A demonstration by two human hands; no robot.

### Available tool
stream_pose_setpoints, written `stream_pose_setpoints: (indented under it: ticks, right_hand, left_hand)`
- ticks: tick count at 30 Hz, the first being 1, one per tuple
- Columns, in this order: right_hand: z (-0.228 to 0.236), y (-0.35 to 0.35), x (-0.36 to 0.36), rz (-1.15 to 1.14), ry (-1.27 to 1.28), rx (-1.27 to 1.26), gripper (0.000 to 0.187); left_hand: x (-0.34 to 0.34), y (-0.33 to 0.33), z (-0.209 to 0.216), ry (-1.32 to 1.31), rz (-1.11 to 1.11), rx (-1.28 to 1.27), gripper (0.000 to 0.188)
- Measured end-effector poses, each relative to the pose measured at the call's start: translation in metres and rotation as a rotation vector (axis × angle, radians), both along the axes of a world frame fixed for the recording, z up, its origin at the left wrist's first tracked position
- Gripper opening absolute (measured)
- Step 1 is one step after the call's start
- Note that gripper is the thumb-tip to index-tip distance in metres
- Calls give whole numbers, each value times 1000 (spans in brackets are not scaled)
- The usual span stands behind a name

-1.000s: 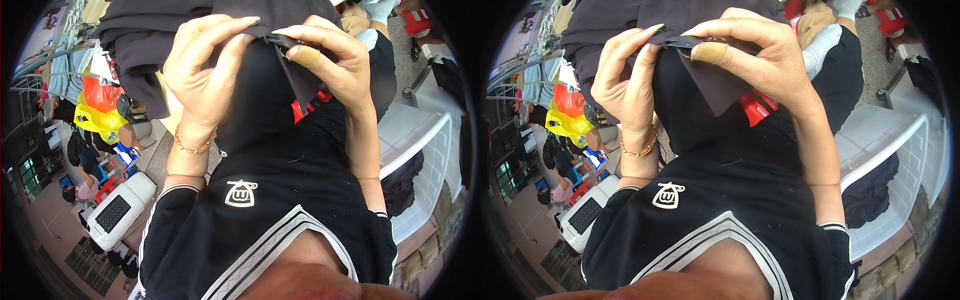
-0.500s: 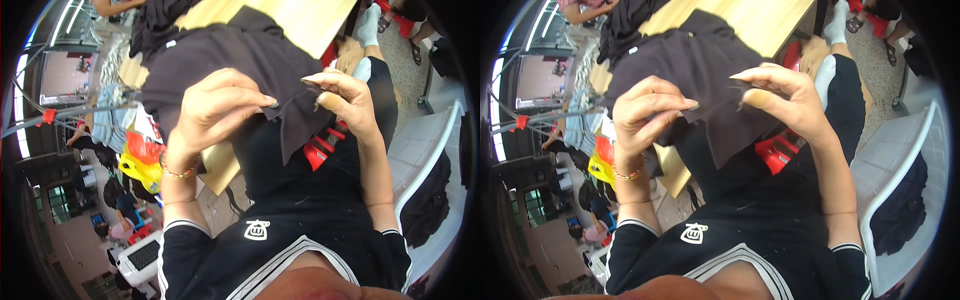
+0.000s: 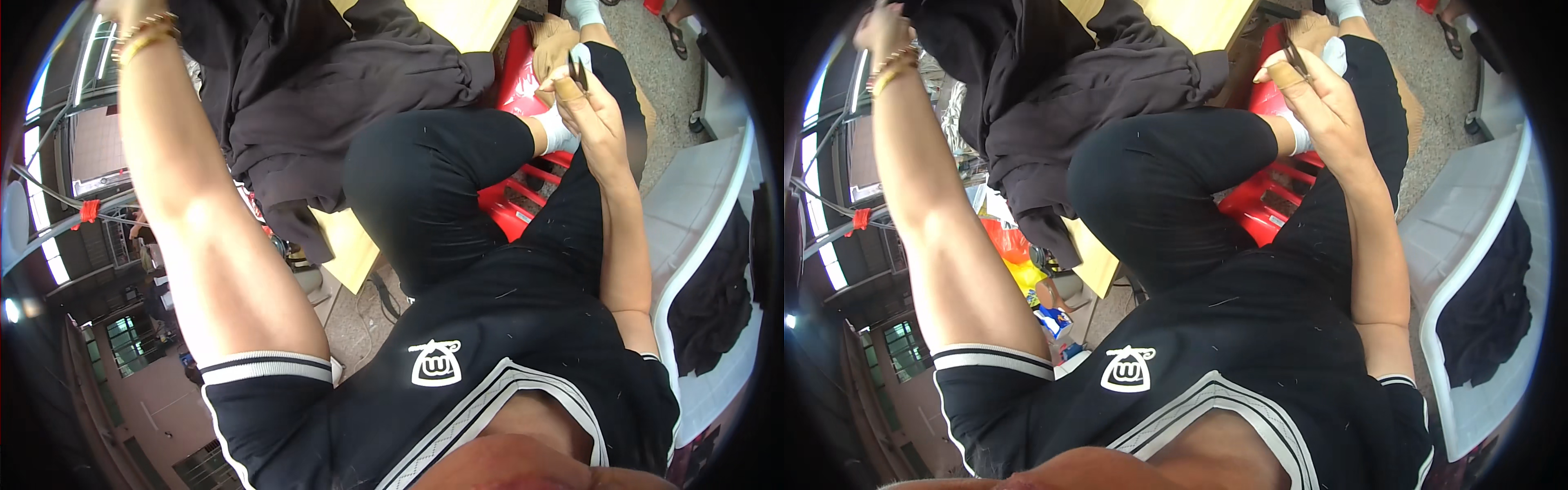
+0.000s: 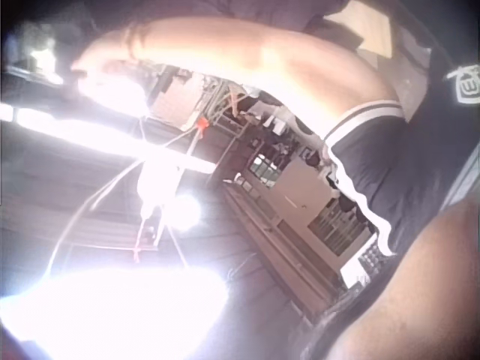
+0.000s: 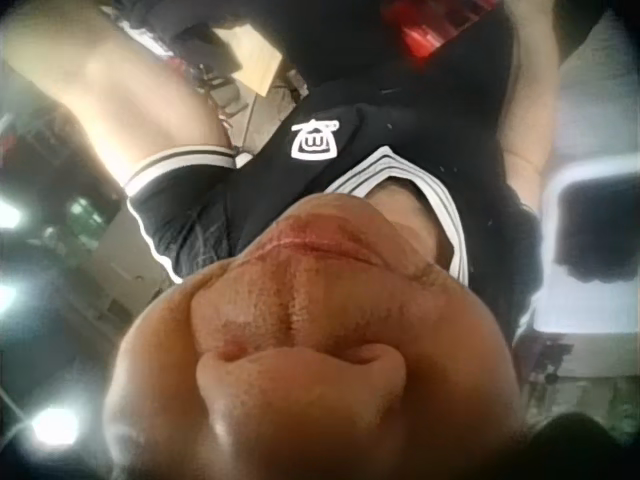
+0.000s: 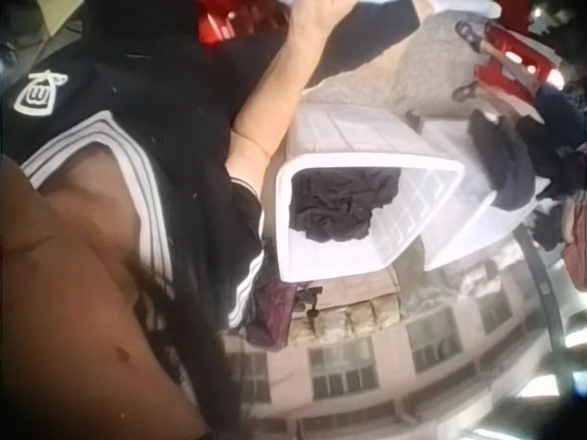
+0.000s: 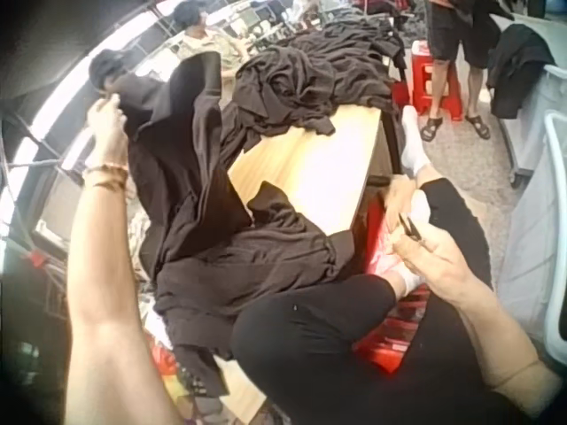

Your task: Trimming loose threads from black garments using small snips in a factory setting.

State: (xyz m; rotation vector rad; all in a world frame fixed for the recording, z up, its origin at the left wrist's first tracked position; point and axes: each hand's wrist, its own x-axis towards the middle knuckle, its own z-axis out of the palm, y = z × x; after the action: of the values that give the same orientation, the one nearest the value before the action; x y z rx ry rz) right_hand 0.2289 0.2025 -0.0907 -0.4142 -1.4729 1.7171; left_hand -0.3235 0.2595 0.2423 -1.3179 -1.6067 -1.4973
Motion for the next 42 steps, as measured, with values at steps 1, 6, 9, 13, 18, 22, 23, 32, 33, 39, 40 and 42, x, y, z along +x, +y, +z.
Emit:
stream_pose_setpoints:
  ticks: [1, 6, 9, 13, 18, 22, 23, 32, 33, 39, 40, 42]
  right_hand:
    - [-4, 0, 0, -51, -1, 45, 22]
    - [-29, 3, -15, -85, -42, 174, 17]
    - [-45, -1, -32, -101, -254, 133, 41]
    - [-39, -1, -54, -59, -507, 330, 55]
    - [-45, 20, -77, -74, -522, 464, 25]
    - [-18, 18, -88, 192, -173, 3, 20]
    - [9, 27, -75, 343, -158, -90, 18]
    - [119, 20, -56, 298, 258, -473, 19]
    - [128, 14, -56, 280, 318, -438, 23]
    - [199, 0, -74, -83, 452, -706, 23]
    - [161, 40, -64, 131, 466, -564, 20]
    - [110, 75, -59, -116, 239, -293, 17]
  left_hand:
    - [41, 17, -53, -8, 28, -78, 42]
    - [240, -72, -198, -186, -609, -815, 54]
    - [251, -124, -231, 199, -580, -1161, 33]
    - [240, -181, -244, 87, -453, -1158, 52]
    - [241, -215, -259, 259, -248, -1140, 78]
    - [227, -202, -284, 394, -141, -897, 68]
    - [219, -199, -289, 381, -158, -850, 62]
    - [175, -184, -198, -655, -597, -593, 31]
    - [172, -188, -182, -640, -626, -619, 26]
    - [175, -164, -160, -403, -428, -574, 30]
    - [170, -155, -169, -353, -426, -601, 28]
    - [159, -138, -199, -272, -399, -616, 27]
